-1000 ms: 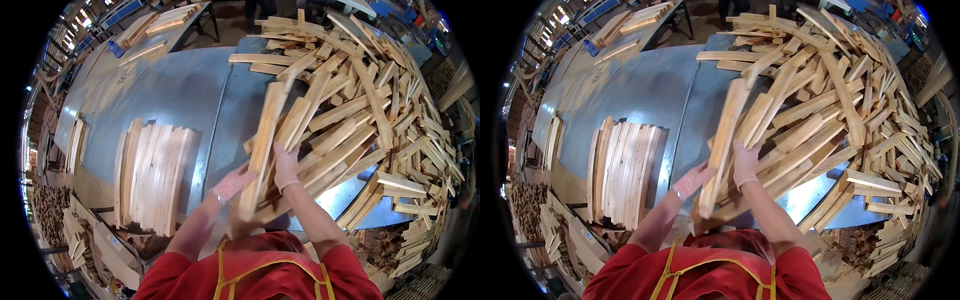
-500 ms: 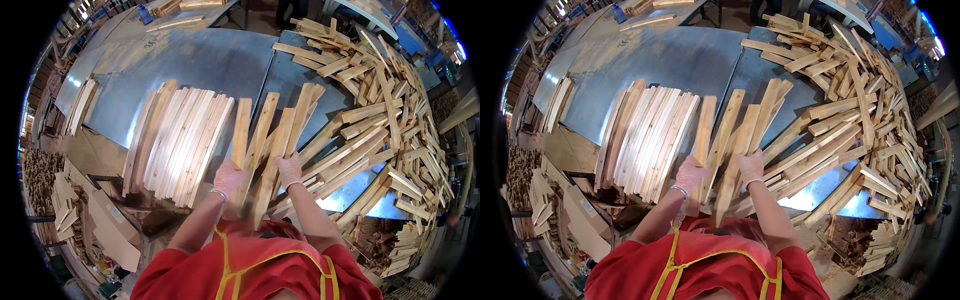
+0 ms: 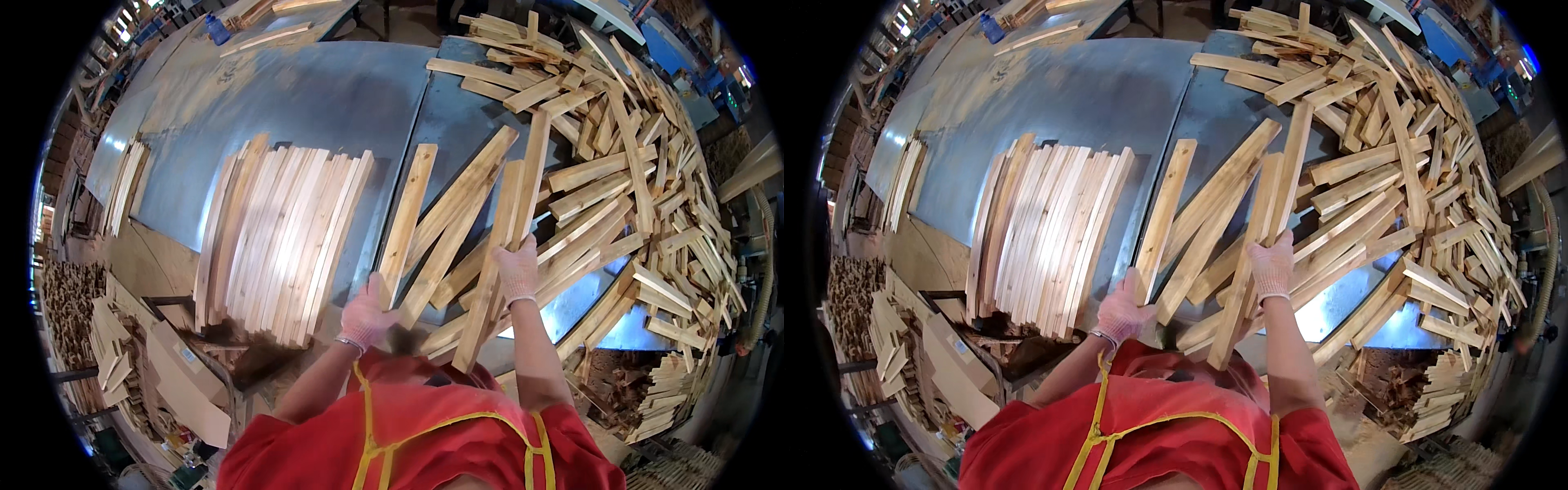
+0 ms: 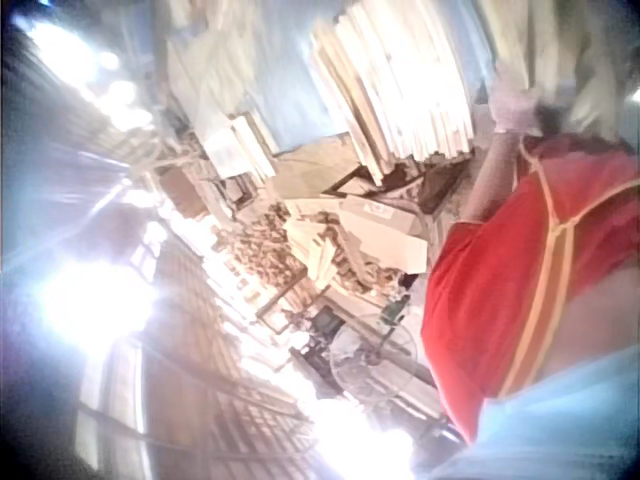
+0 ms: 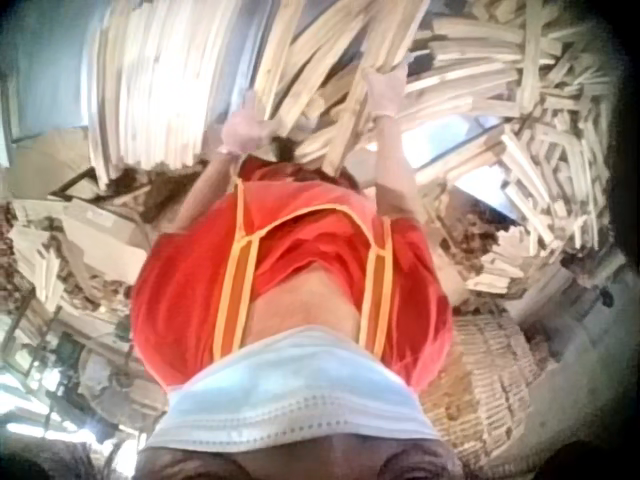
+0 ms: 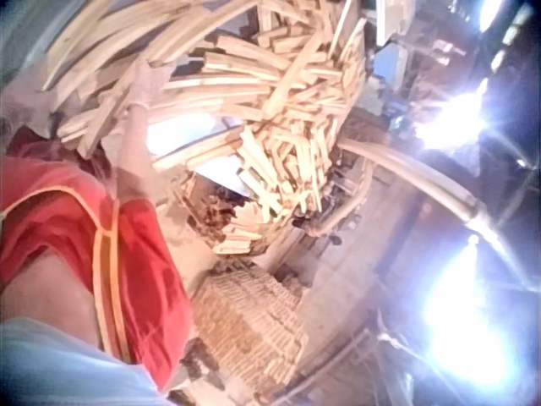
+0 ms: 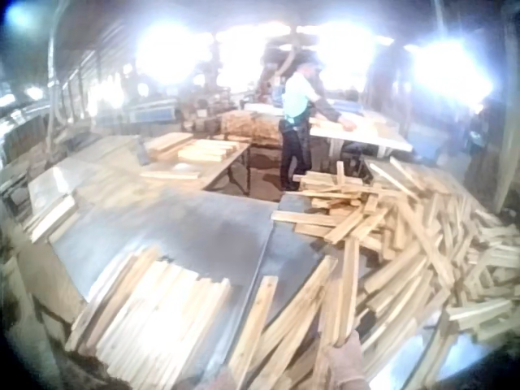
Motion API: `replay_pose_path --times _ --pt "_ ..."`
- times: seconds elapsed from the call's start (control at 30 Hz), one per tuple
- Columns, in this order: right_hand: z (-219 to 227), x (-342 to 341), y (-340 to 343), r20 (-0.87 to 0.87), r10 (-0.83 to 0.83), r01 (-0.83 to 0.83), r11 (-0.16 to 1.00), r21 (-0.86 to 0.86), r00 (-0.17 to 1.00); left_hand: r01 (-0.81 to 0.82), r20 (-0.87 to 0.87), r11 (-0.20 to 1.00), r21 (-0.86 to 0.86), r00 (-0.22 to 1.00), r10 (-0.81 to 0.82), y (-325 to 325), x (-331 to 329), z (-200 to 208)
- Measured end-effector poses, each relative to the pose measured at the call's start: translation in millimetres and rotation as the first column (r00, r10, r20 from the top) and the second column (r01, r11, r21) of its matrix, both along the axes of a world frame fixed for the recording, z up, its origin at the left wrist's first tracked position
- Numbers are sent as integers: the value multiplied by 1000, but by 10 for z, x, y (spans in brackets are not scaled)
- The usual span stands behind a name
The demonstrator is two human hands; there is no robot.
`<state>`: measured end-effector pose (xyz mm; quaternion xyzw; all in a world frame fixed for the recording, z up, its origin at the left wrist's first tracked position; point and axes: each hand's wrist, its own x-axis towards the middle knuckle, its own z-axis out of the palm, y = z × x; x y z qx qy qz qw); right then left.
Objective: The person sorts wooden planks on a metal table in a workshop. They pick up planks from a large pile, align them, and stack them neatly.
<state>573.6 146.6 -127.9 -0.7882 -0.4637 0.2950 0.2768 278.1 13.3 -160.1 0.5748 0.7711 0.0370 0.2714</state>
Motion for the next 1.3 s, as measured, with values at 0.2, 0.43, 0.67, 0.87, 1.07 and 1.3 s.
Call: replay_pose_path --times 0.2,0.43,0.67,0.87,1.07,1.3 --pt "217 198 50 144 204 -162 952 -259 968 152 -86 959 241 987 -135 633 114 23" --pt "213 302 146 4 215 -207 949 -237 977 105 15 994 3 994 -105 1544 660 -7" --pt "-42 -116 -50 -460 156 -104 985 136 874 -141 855 985 -99 494 157 747 40 -291" --pt "-320 -1458 -692 -183 422 -443 892 -92 888 -197 541 967 -163 801 255 -337 -501 80" --pt "-179 -1693 -536 -505 781 -922 379 -84 367 156 -278 986 65 951 -133 -528 -468 52" --pt "646 -224 -598 -492 199 -184 980 80 848 174 -565 968 179 824 -43 -513 -381 -108"
